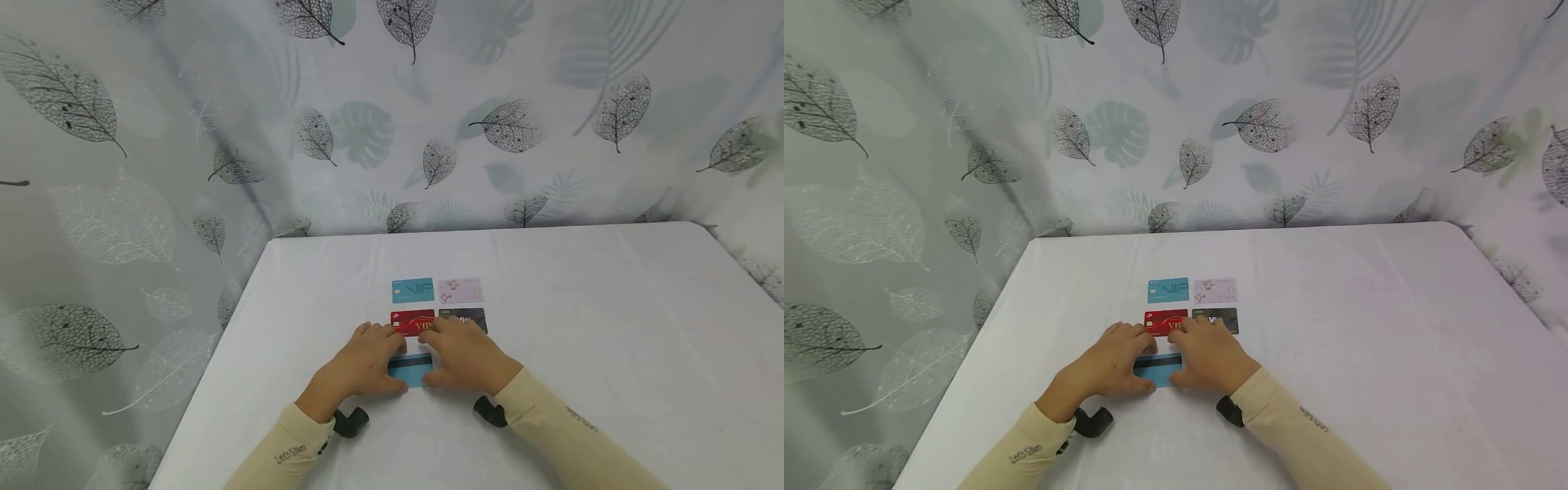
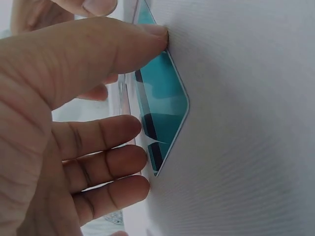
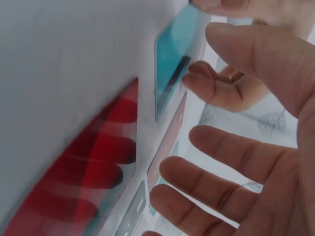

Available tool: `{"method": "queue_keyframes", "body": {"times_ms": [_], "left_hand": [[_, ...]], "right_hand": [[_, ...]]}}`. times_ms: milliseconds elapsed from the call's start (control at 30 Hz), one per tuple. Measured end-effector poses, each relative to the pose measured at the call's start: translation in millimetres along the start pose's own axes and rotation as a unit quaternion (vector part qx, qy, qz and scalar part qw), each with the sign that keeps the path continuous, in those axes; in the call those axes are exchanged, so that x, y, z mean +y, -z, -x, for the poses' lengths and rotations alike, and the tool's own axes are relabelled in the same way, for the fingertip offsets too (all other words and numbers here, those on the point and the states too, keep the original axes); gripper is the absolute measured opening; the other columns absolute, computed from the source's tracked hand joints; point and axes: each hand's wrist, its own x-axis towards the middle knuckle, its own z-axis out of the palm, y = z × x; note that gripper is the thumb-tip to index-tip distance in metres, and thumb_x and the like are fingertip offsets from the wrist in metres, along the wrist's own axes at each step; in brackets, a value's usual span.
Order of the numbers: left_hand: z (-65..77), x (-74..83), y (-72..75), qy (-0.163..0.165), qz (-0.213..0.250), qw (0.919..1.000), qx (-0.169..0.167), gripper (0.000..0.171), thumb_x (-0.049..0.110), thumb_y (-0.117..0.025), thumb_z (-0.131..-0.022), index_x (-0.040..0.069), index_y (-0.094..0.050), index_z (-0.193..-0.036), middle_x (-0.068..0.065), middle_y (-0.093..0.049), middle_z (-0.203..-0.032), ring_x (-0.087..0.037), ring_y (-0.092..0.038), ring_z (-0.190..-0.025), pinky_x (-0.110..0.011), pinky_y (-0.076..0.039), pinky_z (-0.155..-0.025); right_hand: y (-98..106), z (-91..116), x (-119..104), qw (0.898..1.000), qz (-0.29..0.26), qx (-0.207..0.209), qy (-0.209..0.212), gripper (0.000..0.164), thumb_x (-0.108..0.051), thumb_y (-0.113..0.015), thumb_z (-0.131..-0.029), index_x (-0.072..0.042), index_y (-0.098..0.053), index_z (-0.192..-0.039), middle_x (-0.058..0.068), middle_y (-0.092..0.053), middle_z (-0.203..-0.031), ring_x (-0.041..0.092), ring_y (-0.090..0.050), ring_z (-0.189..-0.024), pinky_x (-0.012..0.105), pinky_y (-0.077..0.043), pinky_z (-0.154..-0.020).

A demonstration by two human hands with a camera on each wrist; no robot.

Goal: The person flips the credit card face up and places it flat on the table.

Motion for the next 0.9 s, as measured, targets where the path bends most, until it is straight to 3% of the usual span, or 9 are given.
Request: {"method": "queue_keyframes", "body": {"times_ms": [233, 533, 900], "left_hand": [[-3.0, -1.1, -1.0, -0.008, -0.009, 0.9999, 0.006, 0.043, 0.045, -0.085, -0.082, 0.019, -0.068, -0.111, 0.007, -0.062, -0.103, -0.015, -0.054, -0.100, -0.053, -0.037, -0.117], [-3.6, 0.2, -0.3, -0.006, -0.007, 1.0000, 0.002, 0.043, 0.044, -0.084, -0.082, 0.018, -0.067, -0.110, 0.006, -0.062, -0.103, -0.016, -0.055, -0.101, -0.055, -0.036, -0.119], [-1.9, -1.2, -2.8, -0.008, -0.007, 0.9998, 0.014, 0.044, 0.044, -0.084, -0.081, 0.019, -0.064, -0.111, 0.007, -0.060, -0.103, -0.015, -0.054, -0.100, -0.055, -0.034, -0.120]], "right_hand": [[-3.5, -1.9, -2.8, 1.000, 0.005, -0.010, 0.003, 0.058, -0.048, -0.087, -0.078, -0.013, -0.074, -0.122, 0.004, -0.069, -0.117, 0.027, -0.063, -0.107, 0.061, -0.052, -0.099], [-7.5, -4.0, -8.3, 0.999, 0.018, -0.025, -0.007, 0.059, -0.053, -0.090, -0.073, -0.015, -0.077, -0.117, 0.004, -0.067, -0.114, 0.023, -0.059, -0.101, 0.051, -0.054, -0.093], [-9.9, -6.1, -11.4, 0.999, 0.010, -0.030, -0.011, 0.060, -0.051, -0.091, -0.072, -0.017, -0.074, -0.118, 0.005, -0.065, -0.119, 0.025, -0.061, -0.106, 0.056, -0.053, -0.097]]}}
